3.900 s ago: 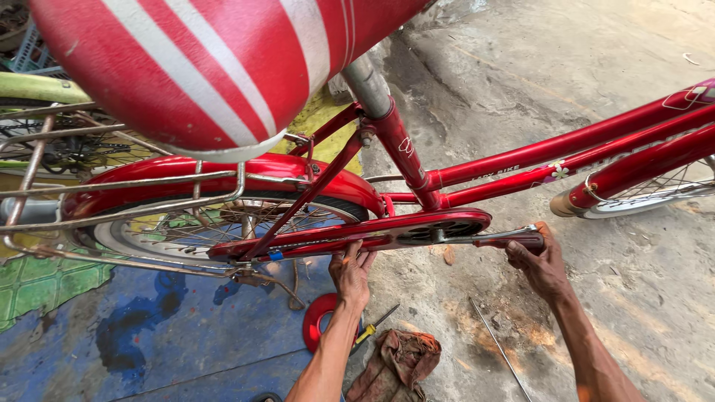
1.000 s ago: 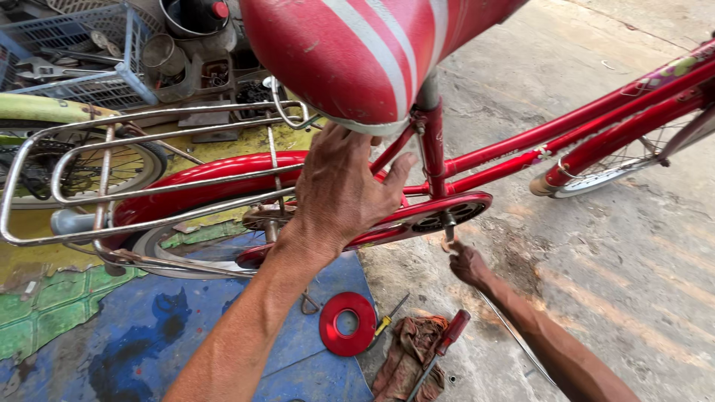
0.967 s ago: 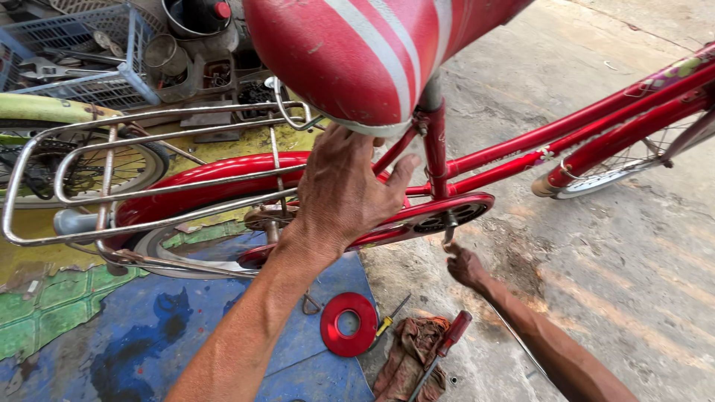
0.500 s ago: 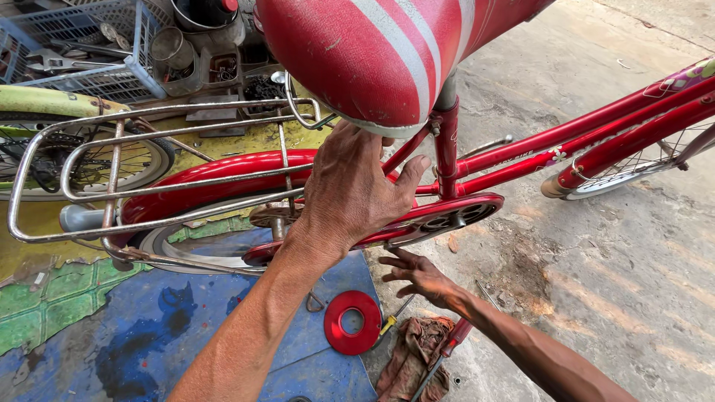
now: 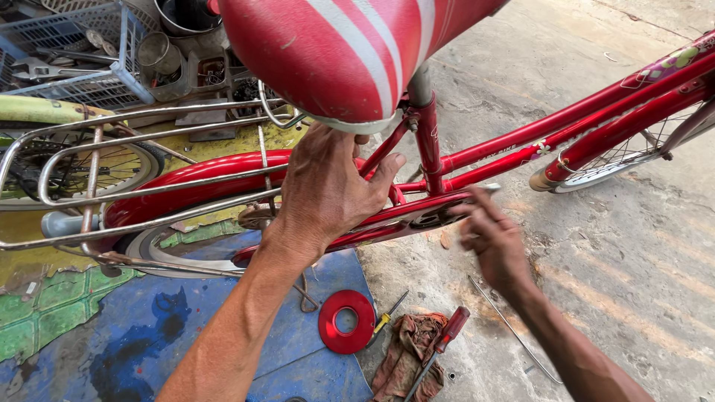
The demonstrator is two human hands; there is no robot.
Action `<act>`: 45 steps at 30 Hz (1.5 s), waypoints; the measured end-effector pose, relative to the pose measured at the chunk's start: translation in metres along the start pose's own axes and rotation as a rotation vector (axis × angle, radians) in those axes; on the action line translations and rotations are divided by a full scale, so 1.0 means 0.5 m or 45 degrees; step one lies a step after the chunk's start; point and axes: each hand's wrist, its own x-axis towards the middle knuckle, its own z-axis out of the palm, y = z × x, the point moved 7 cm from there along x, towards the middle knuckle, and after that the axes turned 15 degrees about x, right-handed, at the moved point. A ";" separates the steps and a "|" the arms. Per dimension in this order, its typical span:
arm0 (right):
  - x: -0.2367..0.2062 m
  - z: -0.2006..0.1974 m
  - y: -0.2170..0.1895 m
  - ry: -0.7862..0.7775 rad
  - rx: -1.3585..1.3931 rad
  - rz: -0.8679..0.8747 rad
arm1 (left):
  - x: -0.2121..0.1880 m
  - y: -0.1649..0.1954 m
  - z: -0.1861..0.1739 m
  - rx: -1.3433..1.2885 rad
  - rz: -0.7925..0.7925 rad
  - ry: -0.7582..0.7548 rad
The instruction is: The person removes the chain guard from a red bicycle using a screwdriver and wrench, then cleans the area with a cloth. They inspect a red plastic cover and reattach the chain guard, tightening the bolts with a wrench.
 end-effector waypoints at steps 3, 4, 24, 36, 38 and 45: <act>0.022 -0.084 -0.069 0.177 -0.252 -0.217 | 0.000 -0.003 0.006 0.028 -0.045 -0.061; 0.029 -0.108 -0.079 0.212 -0.304 -0.245 | 0.001 -0.002 0.006 0.046 -0.040 -0.060; -0.004 -0.216 0.326 0.195 -0.879 0.724 | -0.002 0.012 0.013 0.171 0.079 0.043; -0.073 0.086 0.254 -0.305 -0.133 0.703 | 0.002 0.008 0.015 0.139 0.038 -0.020; -0.069 0.102 0.210 -0.279 -0.053 0.582 | 0.002 0.001 0.022 0.127 -0.012 -0.097; -0.027 0.006 0.006 -0.077 -0.018 0.007 | 0.000 -0.003 0.020 0.114 -0.023 -0.118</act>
